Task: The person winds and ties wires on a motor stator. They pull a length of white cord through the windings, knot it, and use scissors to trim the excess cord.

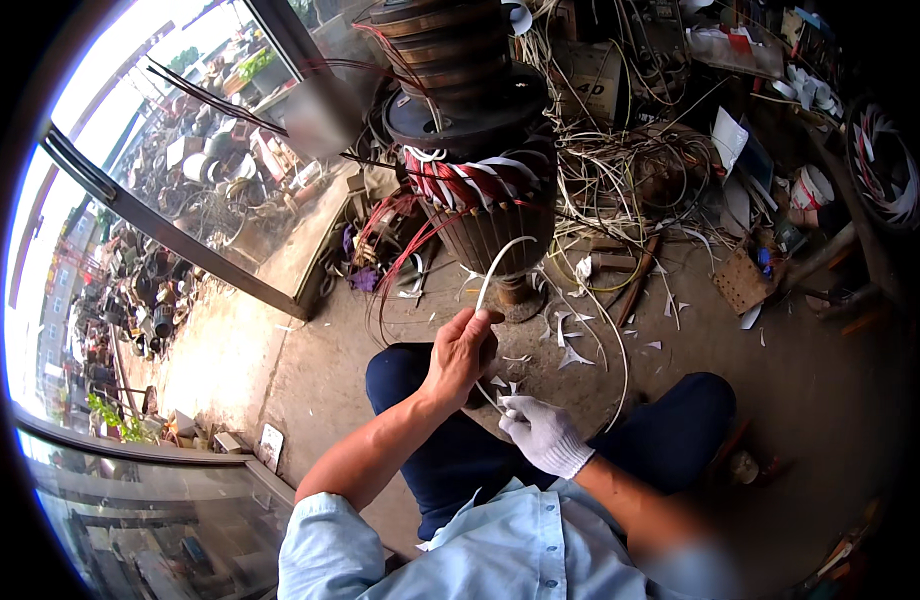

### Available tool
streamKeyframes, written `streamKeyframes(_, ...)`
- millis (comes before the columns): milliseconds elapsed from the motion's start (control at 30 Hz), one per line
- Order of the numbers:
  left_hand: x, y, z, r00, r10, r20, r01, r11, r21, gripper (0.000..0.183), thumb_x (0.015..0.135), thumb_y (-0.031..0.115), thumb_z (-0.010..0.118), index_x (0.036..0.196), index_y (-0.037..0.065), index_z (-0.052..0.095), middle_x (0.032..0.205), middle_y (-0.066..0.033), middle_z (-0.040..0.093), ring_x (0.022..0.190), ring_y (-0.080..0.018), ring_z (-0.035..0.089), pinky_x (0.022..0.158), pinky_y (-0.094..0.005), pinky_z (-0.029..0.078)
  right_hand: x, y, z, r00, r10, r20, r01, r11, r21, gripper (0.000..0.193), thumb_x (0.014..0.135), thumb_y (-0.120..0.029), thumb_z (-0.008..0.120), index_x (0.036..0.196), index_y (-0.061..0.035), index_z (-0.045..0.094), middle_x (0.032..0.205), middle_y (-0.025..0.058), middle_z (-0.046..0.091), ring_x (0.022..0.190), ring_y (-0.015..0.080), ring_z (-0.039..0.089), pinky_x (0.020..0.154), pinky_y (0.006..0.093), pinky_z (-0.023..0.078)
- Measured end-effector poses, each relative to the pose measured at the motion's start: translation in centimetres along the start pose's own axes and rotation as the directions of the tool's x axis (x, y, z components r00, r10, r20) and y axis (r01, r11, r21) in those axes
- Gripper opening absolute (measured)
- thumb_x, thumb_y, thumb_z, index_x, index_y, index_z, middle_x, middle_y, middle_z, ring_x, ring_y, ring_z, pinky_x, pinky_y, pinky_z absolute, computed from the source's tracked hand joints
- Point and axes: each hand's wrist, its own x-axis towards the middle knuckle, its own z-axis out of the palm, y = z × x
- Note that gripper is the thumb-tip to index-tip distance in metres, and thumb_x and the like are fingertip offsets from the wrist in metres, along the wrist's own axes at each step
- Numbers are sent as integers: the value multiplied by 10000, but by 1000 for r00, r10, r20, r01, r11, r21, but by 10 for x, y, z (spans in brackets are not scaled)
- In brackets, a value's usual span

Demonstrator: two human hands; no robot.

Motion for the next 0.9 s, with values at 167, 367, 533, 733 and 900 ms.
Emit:
streamKeyframes(167, -34, 20, -14, 973, -72, 217, -52, 855, 516, 431, 1111, 376, 501, 1078, -13, 685, 681, 11, 506, 623, -71, 439, 556, -249, 375, 50, -12, -47, 974, 223, 39, -160, 562, 812, 473, 1032, -168, 628, 1447, 22, 507, 1144, 130, 712, 999, 200, 715, 868, 337, 586)
streamKeyframes(367, -52, 33, -26, 875, 14, 484, -399, 588, 703, 334, 1105, 254, 516, 1102, -22, 704, 724, -74, 558, 648, -156, 528, 601, -318, 449, 118, -58, -96, 843, 536, 40, -296, 400, 867, 324, 1040, -272, 642, 1288, -63, 657, 950, 58, 717, 836, 170, 708, 796, 324, 595)
streamKeyframes(533, -45, 65, -36, 975, 48, 217, -209, 531, 822, 160, 1013, 132, 639, 1084, -9, 659, 776, -145, 604, 678, -276, 589, 642, -386, 487, 154, -63, -95, 862, 504, 53, -216, 270, 938, 235, 1015, -201, 675, 1200, -57, 696, 940, 67, 724, 818, 169, 712, 751, 296, 606)
streamKeyframes(733, 1, 104, -63, 893, 449, -4, -256, 516, 818, 166, 965, 41, 684, 1129, 21, 696, 790, -3, 657, 697, -61, 543, 645, -234, 453, 208, -44, -79, 861, 500, 90, -163, 104, 981, 197, 972, -248, 735, 1057, -71, 737, 893, 84, 752, 704, 175, 730, 524, 241, 539)
streamKeyframes(900, 27, 133, -66, 842, 540, 7, -264, 399, 878, 151, 960, 50, 691, 1104, 19, 723, 789, 9, 667, 717, -50, 566, 658, -223, 456, 237, -51, -74, 867, 496, 45, -135, 148, 980, 242, 985, -296, 714, 970, -54, 718, 752, 23, 701, 565, 98, 640, 446, 211, 432)
